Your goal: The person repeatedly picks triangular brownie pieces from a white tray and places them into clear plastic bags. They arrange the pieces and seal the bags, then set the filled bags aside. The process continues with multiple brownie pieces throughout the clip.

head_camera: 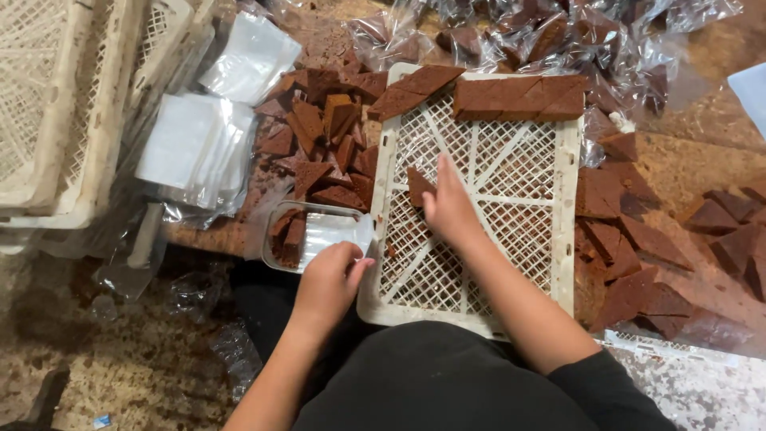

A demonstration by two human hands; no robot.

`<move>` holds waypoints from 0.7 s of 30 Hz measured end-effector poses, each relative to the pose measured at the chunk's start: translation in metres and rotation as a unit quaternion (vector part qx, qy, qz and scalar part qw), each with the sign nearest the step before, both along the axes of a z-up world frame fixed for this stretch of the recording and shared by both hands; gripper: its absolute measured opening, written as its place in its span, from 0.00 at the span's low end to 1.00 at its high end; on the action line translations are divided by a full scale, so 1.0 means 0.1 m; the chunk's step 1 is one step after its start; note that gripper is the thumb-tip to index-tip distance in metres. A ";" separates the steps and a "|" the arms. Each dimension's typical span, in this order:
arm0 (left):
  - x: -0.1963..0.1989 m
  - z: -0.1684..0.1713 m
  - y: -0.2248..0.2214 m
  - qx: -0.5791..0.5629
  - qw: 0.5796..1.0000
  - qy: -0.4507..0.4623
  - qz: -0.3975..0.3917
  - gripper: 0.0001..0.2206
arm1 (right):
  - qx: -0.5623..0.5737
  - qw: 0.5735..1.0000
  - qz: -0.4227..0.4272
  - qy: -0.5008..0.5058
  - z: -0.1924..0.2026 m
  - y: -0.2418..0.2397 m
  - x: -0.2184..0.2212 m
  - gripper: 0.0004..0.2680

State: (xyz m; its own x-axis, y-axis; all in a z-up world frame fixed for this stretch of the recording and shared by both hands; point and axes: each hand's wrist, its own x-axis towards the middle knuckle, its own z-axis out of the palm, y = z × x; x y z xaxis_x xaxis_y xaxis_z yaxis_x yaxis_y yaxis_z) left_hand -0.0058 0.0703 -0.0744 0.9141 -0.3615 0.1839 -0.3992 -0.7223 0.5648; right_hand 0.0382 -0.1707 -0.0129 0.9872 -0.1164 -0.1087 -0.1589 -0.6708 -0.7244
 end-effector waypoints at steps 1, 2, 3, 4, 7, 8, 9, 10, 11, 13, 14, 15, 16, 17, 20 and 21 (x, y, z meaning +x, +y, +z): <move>0.01 0.04 0.02 0.000 1.000 -0.001 -0.001 0.07 | 0.000 1.000 -0.001 -0.001 -0.19 -0.05 -0.05 0.26; 0.02 0.08 0.05 -0.036 0.997 0.066 0.007 0.05 | -0.011 0.998 0.034 -0.051 -0.37 -0.09 -0.10 0.27; 0.03 0.11 0.06 -0.073 0.988 0.132 0.017 0.08 | -0.022 0.992 0.071 -0.101 -0.56 -0.15 -0.13 0.27; 0.06 0.11 0.04 -0.074 0.988 0.131 0.018 0.08 | -0.023 0.992 0.072 -0.102 -0.54 -0.21 -0.11 0.27; 0.04 0.18 -0.03 -0.125 0.975 0.174 0.057 0.09 | -0.038 0.987 0.155 0.011 -0.45 -0.33 -0.21 0.26; 0.04 0.26 -0.08 -0.126 0.982 0.139 0.028 0.13 | -0.015 0.989 0.145 -0.003 -0.38 -0.34 -0.25 0.22; 0.05 0.33 -0.15 -0.127 0.987 0.102 -0.002 0.16 | 0.007 0.991 0.134 -0.018 -0.30 -0.37 -0.28 0.19; 0.09 0.45 -0.21 -0.128 0.987 0.099 -0.005 0.16 | 0.004 0.991 0.133 -0.020 -0.24 -0.35 -0.33 0.19; 0.08 0.57 -0.27 -0.086 0.986 0.138 -0.032 0.20 | 0.095 0.983 0.137 -0.077 -0.19 -0.33 -0.42 0.16; 0.07 0.74 -0.37 -0.045 0.981 0.176 -0.061 0.25 | 0.183 0.964 0.140 -0.133 -0.04 -0.24 -0.58 0.15; 0.07 0.80 -0.42 -0.069 0.979 0.180 -0.069 0.27 | 0.178 0.960 0.176 -0.129 0.06 -0.17 -0.65 0.18; 0.07 0.86 -0.47 -0.093 0.976 0.183 -0.077 0.29 | 0.173 0.954 0.212 -0.125 0.15 -0.11 -0.72 0.21; 0.08 0.82 -0.52 -0.094 0.976 0.182 -0.078 0.29 | 0.172 0.954 0.212 -0.125 0.14 -0.12 -0.70 0.21; 0.07 0.79 -0.57 -0.109 0.982 0.100 -0.117 0.30 | 0.130 0.970 0.194 -0.064 0.13 -0.13 -0.70 0.18; -0.10 0.70 -0.71 -0.138 0.966 0.006 -0.220 0.28 | 0.107 0.990 0.070 0.063 0.18 -0.08 -0.57 0.12; -0.18 0.68 -0.75 -0.154 0.947 -0.008 -0.283 0.27 | 0.124 0.984 -0.032 0.127 0.22 -0.05 -0.50 0.08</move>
State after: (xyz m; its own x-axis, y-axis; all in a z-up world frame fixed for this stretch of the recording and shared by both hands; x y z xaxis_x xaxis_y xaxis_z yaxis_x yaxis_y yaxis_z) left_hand -0.0234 -0.0044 -0.0068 0.5852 -0.7202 0.3726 -0.6843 -0.1921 0.7035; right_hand -0.0120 -0.1754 0.0087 0.9162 -0.1174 -0.3830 -0.3918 -0.4618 -0.7957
